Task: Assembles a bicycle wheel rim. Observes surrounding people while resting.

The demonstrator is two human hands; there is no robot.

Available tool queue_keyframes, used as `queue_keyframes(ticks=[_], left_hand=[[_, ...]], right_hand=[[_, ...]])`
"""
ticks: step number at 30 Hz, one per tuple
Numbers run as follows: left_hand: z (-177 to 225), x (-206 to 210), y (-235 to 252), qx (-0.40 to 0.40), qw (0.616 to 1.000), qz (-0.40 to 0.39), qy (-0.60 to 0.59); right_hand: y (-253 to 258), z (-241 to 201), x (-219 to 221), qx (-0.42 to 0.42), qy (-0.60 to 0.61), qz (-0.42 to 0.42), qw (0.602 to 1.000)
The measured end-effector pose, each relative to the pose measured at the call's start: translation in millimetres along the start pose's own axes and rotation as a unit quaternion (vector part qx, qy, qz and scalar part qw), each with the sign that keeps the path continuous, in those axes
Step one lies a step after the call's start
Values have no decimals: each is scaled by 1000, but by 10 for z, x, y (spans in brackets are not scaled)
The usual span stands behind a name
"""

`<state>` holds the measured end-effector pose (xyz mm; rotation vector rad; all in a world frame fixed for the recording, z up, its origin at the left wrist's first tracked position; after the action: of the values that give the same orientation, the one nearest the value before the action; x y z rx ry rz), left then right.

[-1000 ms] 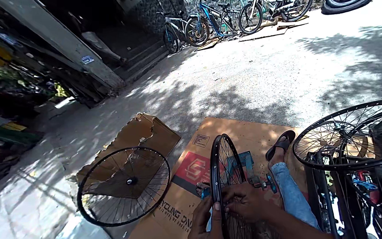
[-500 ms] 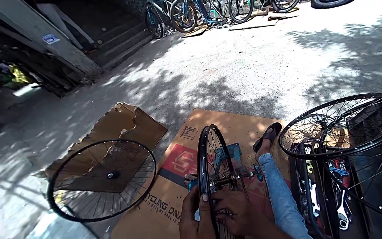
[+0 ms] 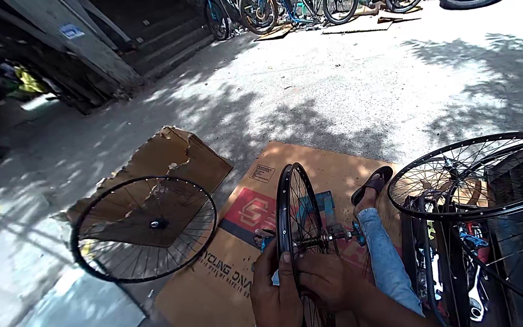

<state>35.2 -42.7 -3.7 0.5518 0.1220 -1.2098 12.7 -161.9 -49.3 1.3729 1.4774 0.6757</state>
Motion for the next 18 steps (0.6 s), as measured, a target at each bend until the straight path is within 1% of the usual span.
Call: queue_keyframes(ticks=[1,2,4,6,9,10,12,13,15,17,18], left_hand=[[-41,-63,21,-7,999,28,21],[-96,-110,33,-31,998,39,46],[-183,-137,33,-79,993,30,87],[-185,-124,24,-82,990,27,108],[-159,-68,14,-87,992,29,88],[-150,-52,7,-88,993,31,79],[-113,-52,-25,-72,995,42,63],[-94,-58,-41,-58,996,39,53],[-61,-65,-56,-28,999,22,27],[-58,-73,-99,-31,999,-8,7],[-54,-66,-121,-41,999,-20,-9]], right_hand=[[24,-15,20,-3,-23,4,1000],[52,-28,39,3,-36,6,999],[112,-41,58,19,-63,2,998],[159,-61,34,15,-98,-16,995],[236,-62,-70,10,-150,-44,988],[238,-38,-100,20,-151,-53,987],[162,106,-184,75,-117,-70,988],[112,203,-257,115,-86,-59,988],[12,379,-413,206,-2,6,979],[-75,473,-469,269,53,78,958],[-97,503,-462,285,62,102,951]])
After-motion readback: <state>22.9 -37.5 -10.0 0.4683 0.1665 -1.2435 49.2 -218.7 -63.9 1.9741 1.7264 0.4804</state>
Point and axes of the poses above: each hand's wrist, its own y-axis towards the middle knuckle, its own x-axis out of the palm, z = x × y, the point moved 10 cm from there along y, towards the middle knuckle, and after that the axes turned 2 degrees about x, right-handed, at the moved point
